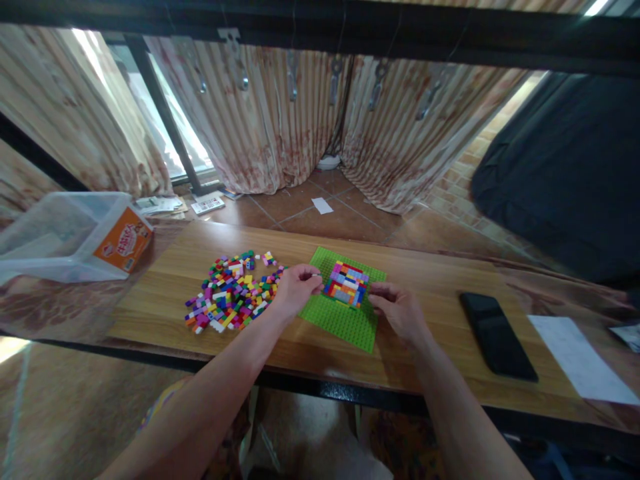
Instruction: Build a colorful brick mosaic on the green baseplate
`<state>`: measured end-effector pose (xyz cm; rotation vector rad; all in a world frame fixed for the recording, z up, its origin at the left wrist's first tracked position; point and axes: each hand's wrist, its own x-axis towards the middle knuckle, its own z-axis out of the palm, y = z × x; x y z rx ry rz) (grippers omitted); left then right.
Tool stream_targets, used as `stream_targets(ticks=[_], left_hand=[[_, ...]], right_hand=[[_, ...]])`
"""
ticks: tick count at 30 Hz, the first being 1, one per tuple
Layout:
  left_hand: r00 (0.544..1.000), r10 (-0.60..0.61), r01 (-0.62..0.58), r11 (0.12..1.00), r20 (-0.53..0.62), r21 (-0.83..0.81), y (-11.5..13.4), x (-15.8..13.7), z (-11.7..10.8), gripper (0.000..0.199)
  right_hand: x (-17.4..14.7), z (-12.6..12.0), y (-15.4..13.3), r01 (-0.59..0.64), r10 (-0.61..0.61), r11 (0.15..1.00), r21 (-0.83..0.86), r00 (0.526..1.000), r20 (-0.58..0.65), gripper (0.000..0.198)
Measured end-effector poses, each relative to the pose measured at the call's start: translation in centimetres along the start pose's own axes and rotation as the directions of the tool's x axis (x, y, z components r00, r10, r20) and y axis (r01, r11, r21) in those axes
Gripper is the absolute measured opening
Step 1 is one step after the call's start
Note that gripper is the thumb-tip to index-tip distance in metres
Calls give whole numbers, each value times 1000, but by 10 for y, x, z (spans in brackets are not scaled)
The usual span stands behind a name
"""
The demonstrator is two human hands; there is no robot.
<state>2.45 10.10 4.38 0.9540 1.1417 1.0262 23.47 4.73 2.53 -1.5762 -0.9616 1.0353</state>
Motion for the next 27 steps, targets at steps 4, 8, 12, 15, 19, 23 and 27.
stream_targets(ticks=[4,8,12,15,19,23,27], left_hand=[[996,92,-94,960,17,266,-8,7,-2,7],[979,113,-176,888,170,424,-14,-1,-3,10],[958,8,-130,901,286,413,-15,-12,-1,11],[958,-48,-51,941,283,334,-9,-15,-1,12],[962,-112,77,986,250,146,7,-14,-3,12],[956,-138,121,989,257,83,19,-18,-5,12],[949,-142,133,990,281,52,21,-24,-1,10]], right_hand=[[1,4,1,80,-76,996,-49,994,84,36],[2,5,0,158,-147,985,-76,980,133,41],[3,4,-1,180,-162,975,-130,977,136,43],[2,3,-3,176,-162,970,-169,982,93,38],[-4,5,-11,232,-263,933,-274,961,-84,29],[-20,14,-23,397,-430,865,-306,902,-46,25],[-35,30,-30,513,-493,816,-264,858,145,20]])
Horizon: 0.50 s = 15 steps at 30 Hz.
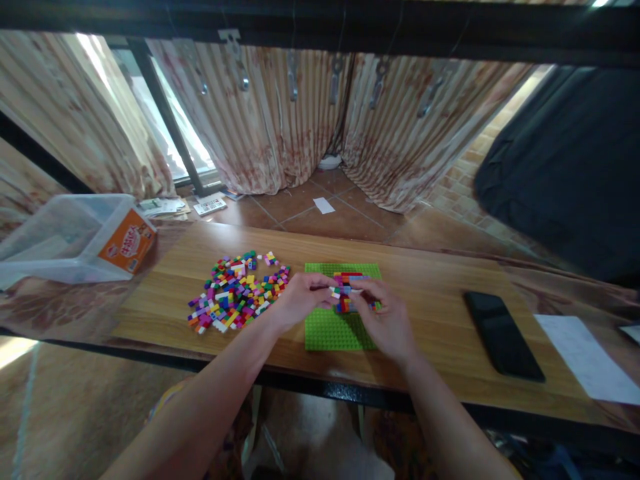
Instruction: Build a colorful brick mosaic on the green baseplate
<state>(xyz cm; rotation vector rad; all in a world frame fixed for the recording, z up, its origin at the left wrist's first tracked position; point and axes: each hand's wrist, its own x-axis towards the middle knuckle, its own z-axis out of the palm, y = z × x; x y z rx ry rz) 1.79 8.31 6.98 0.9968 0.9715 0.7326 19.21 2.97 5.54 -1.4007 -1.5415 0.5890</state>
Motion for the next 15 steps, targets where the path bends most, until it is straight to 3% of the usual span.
stream_targets(ticks=[3,9,15], left_hand=[[1000,19,-18,999,13,-41,-1,-1,3,10],[999,45,-43,993,19,-106,-3,-1,4,19],[996,83,-81,990,18,-116,-10,2,10,21]], right_hand=[[-3,10,-4,-32,29,999,43,997,68,21],[-4,17,1,-166,168,962,217,986,10,24],[-2,18,2,-195,197,919,341,980,29,22]])
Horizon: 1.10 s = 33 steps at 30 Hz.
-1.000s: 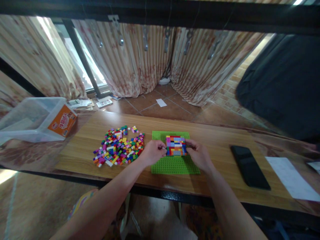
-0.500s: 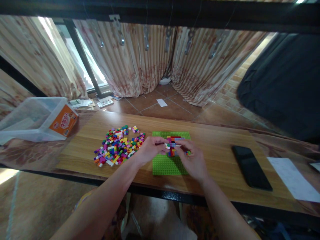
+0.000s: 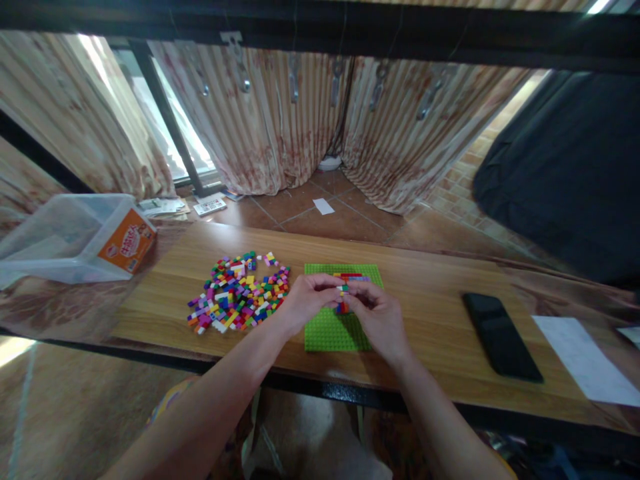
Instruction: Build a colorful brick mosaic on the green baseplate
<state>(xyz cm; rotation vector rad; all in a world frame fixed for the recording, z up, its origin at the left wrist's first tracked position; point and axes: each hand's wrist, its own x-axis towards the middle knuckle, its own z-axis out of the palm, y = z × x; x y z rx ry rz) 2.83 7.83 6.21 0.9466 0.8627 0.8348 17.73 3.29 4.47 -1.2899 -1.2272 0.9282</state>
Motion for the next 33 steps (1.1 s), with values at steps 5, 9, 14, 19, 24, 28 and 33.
stream_targets(ticks=[5,9,14,19,24,28,33], left_hand=[[992,125,-124,990,-19,63,-4,1,10,12],[989,146,-144,987,-23,73,-2,-2,14,10],[995,98,-99,995,-21,-11,5,-4,10,17],[985,116,-120,992,-127,-30,10,1,-5,15],[976,87,-94,995,-198,-29,12,2,-11,11],[980,59,-61,998,-189,-3,11,2,-7,7],[977,56,-51,998,-206,27,11,3,-6,6]], right_hand=[[2,0,-2,-12,10,995,98,1000,21,23],[2,-2,-4,-69,53,973,218,996,78,27],[2,-10,-8,-116,90,958,261,990,109,32],[10,-33,-5,-18,16,999,-34,998,-62,25],[13,-51,2,13,-57,959,-283,987,-149,26],[10,-53,3,42,-88,932,-360,990,-113,26],[9,-52,1,105,-137,856,-506,990,-26,23]])
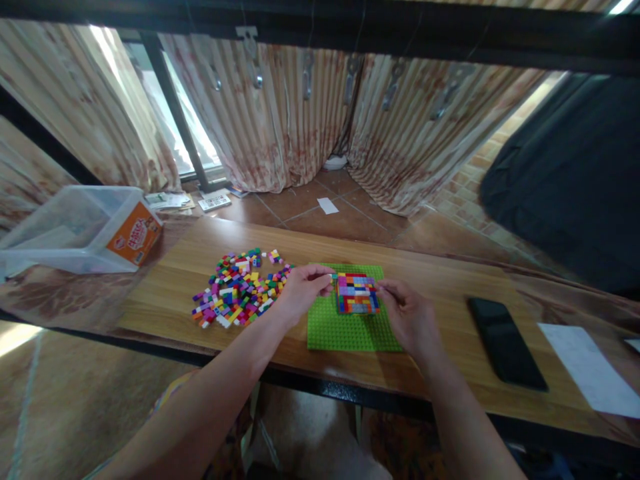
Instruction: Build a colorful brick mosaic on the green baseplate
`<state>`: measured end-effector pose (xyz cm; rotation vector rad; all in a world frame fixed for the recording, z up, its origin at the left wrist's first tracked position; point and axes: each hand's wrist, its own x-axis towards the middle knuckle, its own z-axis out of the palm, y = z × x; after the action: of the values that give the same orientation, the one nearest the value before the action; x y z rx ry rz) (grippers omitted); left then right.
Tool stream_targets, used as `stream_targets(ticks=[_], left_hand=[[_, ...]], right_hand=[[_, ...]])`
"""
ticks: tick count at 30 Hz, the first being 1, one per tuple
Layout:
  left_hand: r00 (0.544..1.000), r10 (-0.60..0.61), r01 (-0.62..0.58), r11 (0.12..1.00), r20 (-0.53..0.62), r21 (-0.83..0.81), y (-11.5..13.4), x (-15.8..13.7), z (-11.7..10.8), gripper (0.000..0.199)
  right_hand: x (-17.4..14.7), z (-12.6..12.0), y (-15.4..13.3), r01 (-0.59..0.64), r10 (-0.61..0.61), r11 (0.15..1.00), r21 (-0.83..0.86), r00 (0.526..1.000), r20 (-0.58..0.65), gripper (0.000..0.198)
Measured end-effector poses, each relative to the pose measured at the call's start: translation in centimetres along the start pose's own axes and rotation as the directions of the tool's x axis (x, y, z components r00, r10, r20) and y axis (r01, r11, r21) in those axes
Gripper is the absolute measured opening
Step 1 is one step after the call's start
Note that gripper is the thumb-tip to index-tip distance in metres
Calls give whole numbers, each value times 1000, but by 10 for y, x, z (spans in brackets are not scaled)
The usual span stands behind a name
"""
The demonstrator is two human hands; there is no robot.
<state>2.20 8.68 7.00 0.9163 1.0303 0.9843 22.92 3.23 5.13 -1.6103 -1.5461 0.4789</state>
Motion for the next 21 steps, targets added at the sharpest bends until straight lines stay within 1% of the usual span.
stream_targets(ticks=[5,7,11,13,21], left_hand=[[1000,-6,6,1000,6,5,0,1,0,8],[1000,-8,8,1000,6,-1,-2,1,-1,8],[1000,-5,5,1000,6,1,-3,2,-1,7],[1000,4,-4,1000,15,0,-3,3,-2,7],[999,37,-38,999,31,13,-3,2,-4,6]], right_hand=[[0,-1,2,1,0,997,-73,1000,9,23],[-1,1,3,14,-13,998,-56,1000,10,23],[-5,11,4,91,-91,996,0,996,26,17],[-7,17,4,101,-101,995,18,995,26,14],[-5,33,13,0,4,997,79,999,-42,12]])
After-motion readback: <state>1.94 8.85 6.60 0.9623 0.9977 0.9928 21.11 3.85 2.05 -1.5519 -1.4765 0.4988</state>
